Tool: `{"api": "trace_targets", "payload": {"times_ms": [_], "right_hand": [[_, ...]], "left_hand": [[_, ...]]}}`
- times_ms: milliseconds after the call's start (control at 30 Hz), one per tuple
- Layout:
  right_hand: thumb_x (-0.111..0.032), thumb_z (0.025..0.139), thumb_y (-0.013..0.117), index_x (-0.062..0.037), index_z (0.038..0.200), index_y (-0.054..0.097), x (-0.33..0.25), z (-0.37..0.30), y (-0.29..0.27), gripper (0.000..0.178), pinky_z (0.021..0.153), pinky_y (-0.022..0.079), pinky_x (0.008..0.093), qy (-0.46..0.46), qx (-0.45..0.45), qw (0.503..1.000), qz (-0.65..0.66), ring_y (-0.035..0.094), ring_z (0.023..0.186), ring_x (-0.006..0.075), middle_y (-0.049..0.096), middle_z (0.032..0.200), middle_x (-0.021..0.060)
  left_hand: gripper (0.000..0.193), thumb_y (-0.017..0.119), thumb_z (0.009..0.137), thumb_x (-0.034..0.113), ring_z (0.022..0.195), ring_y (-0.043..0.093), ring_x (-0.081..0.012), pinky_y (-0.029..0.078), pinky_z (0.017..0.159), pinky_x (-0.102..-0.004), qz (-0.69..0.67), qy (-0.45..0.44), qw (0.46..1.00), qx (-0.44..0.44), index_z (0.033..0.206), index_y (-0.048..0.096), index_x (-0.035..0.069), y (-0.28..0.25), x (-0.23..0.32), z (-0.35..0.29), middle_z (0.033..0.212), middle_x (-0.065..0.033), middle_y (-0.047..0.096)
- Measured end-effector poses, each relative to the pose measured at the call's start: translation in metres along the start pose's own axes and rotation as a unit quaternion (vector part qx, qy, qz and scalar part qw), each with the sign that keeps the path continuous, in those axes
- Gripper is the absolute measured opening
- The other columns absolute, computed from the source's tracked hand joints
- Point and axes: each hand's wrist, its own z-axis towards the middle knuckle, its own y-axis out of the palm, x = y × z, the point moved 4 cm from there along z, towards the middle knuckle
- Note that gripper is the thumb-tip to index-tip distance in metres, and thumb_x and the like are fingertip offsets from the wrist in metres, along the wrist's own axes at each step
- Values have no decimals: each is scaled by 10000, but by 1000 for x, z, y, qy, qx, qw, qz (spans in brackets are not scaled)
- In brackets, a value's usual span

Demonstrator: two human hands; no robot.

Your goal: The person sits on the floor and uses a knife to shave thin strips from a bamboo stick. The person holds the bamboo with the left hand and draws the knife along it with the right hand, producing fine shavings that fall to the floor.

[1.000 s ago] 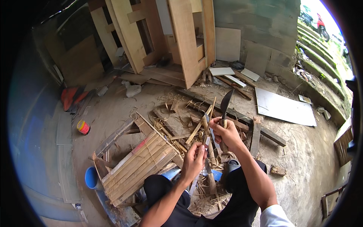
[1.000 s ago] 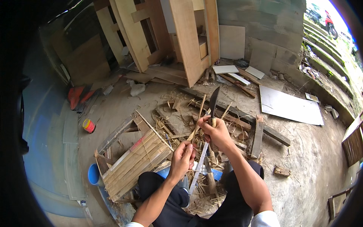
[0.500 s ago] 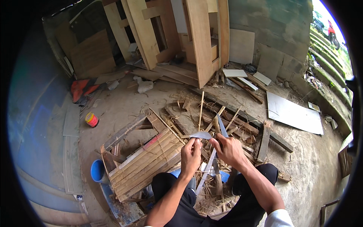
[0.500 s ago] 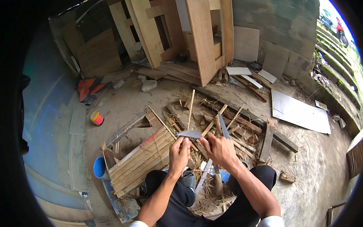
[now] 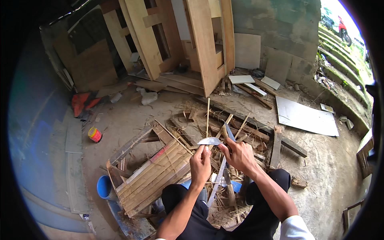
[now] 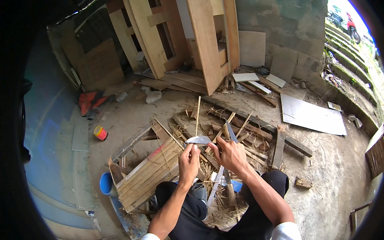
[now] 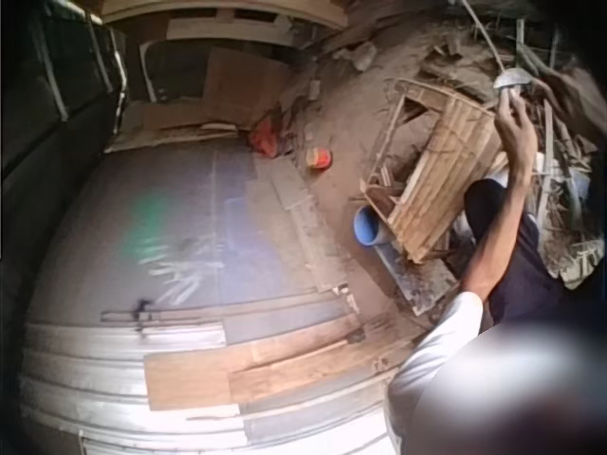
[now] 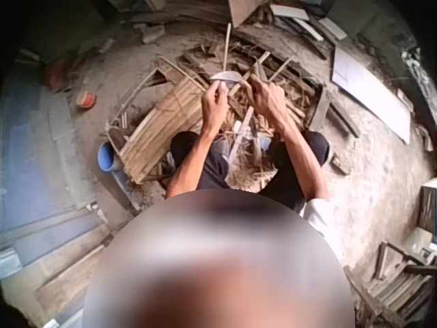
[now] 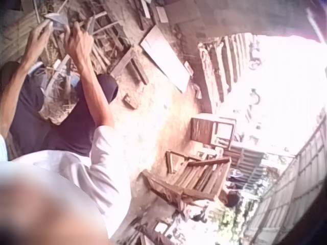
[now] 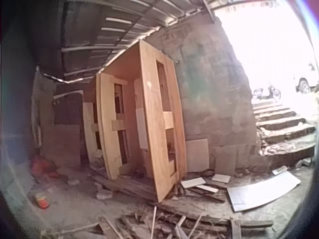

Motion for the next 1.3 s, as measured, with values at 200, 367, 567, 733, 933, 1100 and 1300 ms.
{"api": "trace_targets", "payload": {"times_ms": [200,367,567,733,933,1100,1300], "right_hand": [[-410,925,532,-66,764,542,6,4,3,379,443,396,467,13,-14,1000,-12,517,448,410,481,457,185],[-393,916,550,-66,764,539,4,1,6,361,445,396,465,24,4,999,-27,523,449,402,484,456,184],[-387,929,531,-64,746,544,14,11,12,371,443,414,441,83,-59,995,1,533,430,376,486,454,176],[-449,940,474,-52,736,564,40,30,6,455,534,445,480,151,60,986,-38,579,580,432,557,566,224],[-471,961,426,-22,793,612,81,40,13,514,526,466,503,243,85,963,76,594,510,396,560,518,199],[-585,966,304,60,809,604,133,47,-20,728,582,470,466,362,69,926,85,570,552,292,593,622,207],[-450,995,401,12,857,601,86,19,-13,523,408,327,320,243,45,942,227,419,441,111,477,501,87]], "left_hand": [[257,444,984,176,688,595,-201,465,637,-328,-32,-20,999,7,1086,562,-29,4,0,0,770,-158,625],[252,455,975,151,712,604,-214,469,663,-334,18,3,1000,16,1114,560,-31,4,0,2,782,-171,628],[260,456,970,118,581,507,-99,414,521,-285,-42,-42,998,12,1169,575,-1,6,2,-8,764,-99,612],[260,418,1012,164,459,342,8,306,385,-170,-96,-51,992,-60,1202,554,50,27,2,-18,680,57,432],[242,457,970,132,523,424,-45,349,470,-221,-82,-89,988,-97,1132,614,45,25,13,-32,669,1,546],[215,461,970,121,467,381,-21,296,388,-190,-168,-121,956,-205,1105,610,44,39,25,-47,632,46,480],[231,370,1028,197,459,239,10,189,384,-156,-240,-167,941,-172,1090,530,42,18,14,-21,671,76,341]]}}
